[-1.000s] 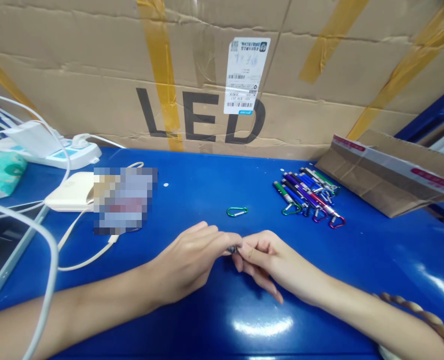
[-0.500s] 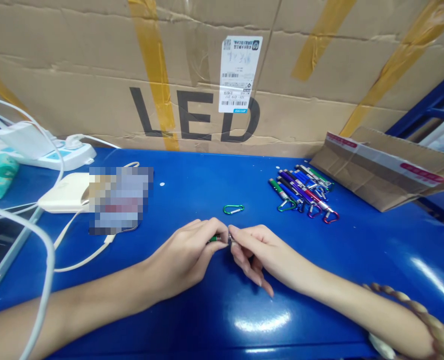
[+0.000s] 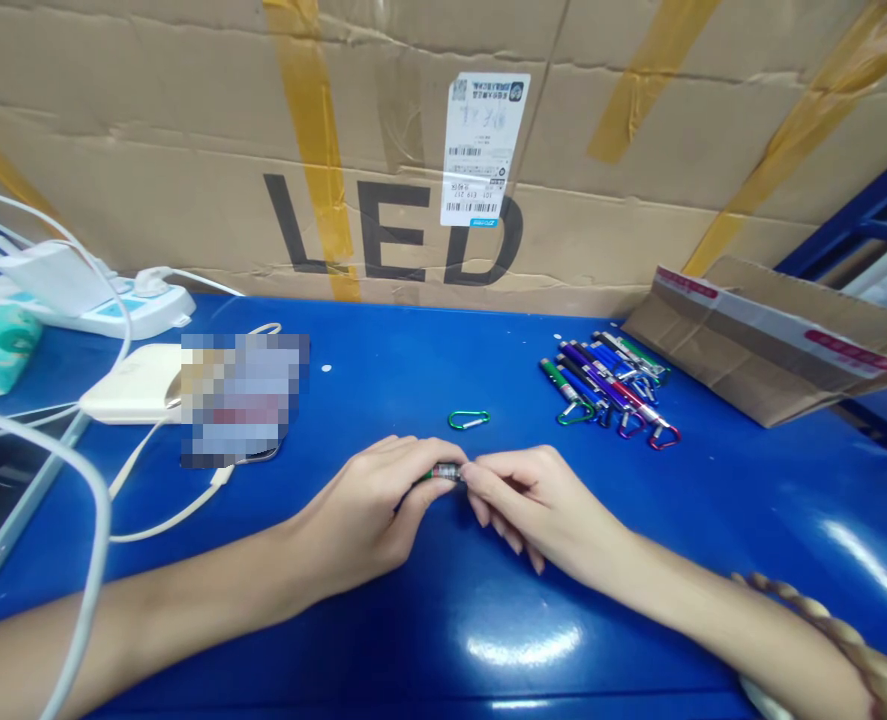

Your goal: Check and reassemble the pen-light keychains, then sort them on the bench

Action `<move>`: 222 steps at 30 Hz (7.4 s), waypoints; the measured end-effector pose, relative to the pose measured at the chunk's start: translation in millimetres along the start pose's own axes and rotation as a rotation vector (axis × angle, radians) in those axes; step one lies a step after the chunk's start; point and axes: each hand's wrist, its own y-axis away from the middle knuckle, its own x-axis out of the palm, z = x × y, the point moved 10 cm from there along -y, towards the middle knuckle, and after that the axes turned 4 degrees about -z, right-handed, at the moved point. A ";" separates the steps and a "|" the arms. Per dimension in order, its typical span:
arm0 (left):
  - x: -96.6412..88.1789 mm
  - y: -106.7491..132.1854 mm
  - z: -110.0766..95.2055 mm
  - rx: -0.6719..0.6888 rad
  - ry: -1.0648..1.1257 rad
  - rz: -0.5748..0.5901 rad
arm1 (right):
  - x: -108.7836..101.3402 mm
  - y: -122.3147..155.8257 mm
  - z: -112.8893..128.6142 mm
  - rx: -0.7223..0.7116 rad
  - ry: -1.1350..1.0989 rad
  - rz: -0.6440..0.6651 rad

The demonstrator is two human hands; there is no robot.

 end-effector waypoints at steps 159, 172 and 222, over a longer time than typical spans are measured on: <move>-20.6 -2.9 66.1 -0.554 0.327 -0.138 | 9.2 -7.5 117.1 -0.870 0.981 -0.596; -58.2 34.3 69.1 -0.541 0.378 -0.141 | 0.8 -32.8 125.3 -0.629 0.462 -0.512; -50.6 53.7 53.6 -0.451 0.362 -0.014 | 10.2 -19.2 107.4 -0.548 0.217 -0.431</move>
